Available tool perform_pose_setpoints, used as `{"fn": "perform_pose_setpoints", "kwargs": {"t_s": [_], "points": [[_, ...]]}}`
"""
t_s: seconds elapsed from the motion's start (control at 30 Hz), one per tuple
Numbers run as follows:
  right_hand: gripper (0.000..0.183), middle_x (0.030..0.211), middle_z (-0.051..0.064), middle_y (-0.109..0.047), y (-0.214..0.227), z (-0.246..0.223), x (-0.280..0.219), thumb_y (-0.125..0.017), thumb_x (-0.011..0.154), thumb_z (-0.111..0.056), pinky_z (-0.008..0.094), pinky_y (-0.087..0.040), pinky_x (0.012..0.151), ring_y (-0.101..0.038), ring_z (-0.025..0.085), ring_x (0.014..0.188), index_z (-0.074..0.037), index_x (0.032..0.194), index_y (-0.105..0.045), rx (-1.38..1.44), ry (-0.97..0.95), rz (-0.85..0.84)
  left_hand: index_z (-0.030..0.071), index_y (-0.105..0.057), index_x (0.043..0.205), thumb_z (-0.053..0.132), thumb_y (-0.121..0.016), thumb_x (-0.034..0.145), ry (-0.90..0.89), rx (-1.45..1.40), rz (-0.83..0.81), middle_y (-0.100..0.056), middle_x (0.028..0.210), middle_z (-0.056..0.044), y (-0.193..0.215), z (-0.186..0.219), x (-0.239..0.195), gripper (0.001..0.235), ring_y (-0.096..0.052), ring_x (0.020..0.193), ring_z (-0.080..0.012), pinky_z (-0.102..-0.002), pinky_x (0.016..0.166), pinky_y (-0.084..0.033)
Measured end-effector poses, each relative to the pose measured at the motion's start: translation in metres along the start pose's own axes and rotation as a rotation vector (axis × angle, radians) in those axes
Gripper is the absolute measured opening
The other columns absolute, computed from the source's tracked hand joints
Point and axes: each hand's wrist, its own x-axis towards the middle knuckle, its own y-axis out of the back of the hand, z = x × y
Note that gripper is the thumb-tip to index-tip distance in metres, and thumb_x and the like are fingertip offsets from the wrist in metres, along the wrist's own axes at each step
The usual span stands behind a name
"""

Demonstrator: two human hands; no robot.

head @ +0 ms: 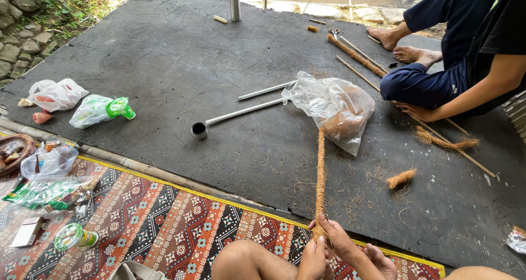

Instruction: The person sits cross-legged and wraps a brown fibrous rope around a long metal rod. They use a small white cylindrical tool to press and tighten the rope as they wind it along the rod's length.

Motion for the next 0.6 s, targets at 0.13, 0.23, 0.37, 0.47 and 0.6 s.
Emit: {"fn": "perform_pose_setpoints", "kwargs": {"t_s": [0.13,0.23,0.37,0.47,0.6], "points": [[0.056,0.062,0.003,-0.058,0.000,-0.001,0.000,-0.051,0.098,-0.057,0.026,-0.045,0.044,-0.055,0.010,0.049,-0.005,0.100,-0.070,-0.105,0.012,0.036,0.006,-0.055,0.092,0.044,-0.048,0.107,0.014,0.007,-0.023,-0.059,0.074,0.000,0.004,0.000,0.000,0.042,-0.058,0.054,-0.0081,-0.025,0.049,-0.047],[0.054,0.062,0.003,-0.060,0.001,-0.002,-0.001,-0.051,0.096,-0.057,0.027,-0.044,0.045,-0.056,0.010,0.050,-0.007,0.101,-0.070,-0.087,-0.006,0.022,0.006,-0.056,0.093,0.042,-0.048,0.108,-0.009,-0.019,-0.028,-0.058,0.073,-0.001,0.005,0.001,0.001,0.041,-0.055,0.053,-0.0083,-0.025,0.048,-0.045],[0.056,0.066,0.003,-0.064,-0.001,-0.002,0.002,-0.051,0.097,-0.056,0.027,-0.048,0.051,-0.058,0.010,0.055,-0.005,0.107,-0.072,-0.056,0.029,0.007,0.007,-0.058,0.095,0.041,-0.047,0.109,-0.007,-0.069,-0.037,-0.057,0.073,0.000,0.009,0.001,0.003,0.038,-0.053,0.054,-0.0074,-0.023,0.049,-0.044],[0.057,0.070,0.004,-0.067,-0.005,-0.003,0.004,-0.050,0.096,-0.055,0.028,-0.051,0.055,-0.061,0.011,0.059,-0.005,0.112,-0.073,-0.072,0.090,0.048,0.007,-0.058,0.094,0.039,-0.047,0.108,-0.005,-0.106,-0.033,-0.053,0.070,0.001,0.012,0.002,0.007,0.036,-0.049,0.052,-0.0068,-0.024,0.045,-0.039],[0.057,0.074,0.004,-0.067,-0.008,-0.005,-0.004,-0.051,0.097,-0.053,0.027,-0.053,0.061,-0.063,0.010,0.065,-0.005,0.119,-0.073,-0.063,0.132,0.075,0.009,-0.058,0.095,0.037,-0.048,0.109,-0.038,-0.152,-0.061,-0.051,0.069,0.002,0.015,0.003,0.007,0.033,-0.046,0.052,-0.0062,-0.022,0.046,-0.039]]}}
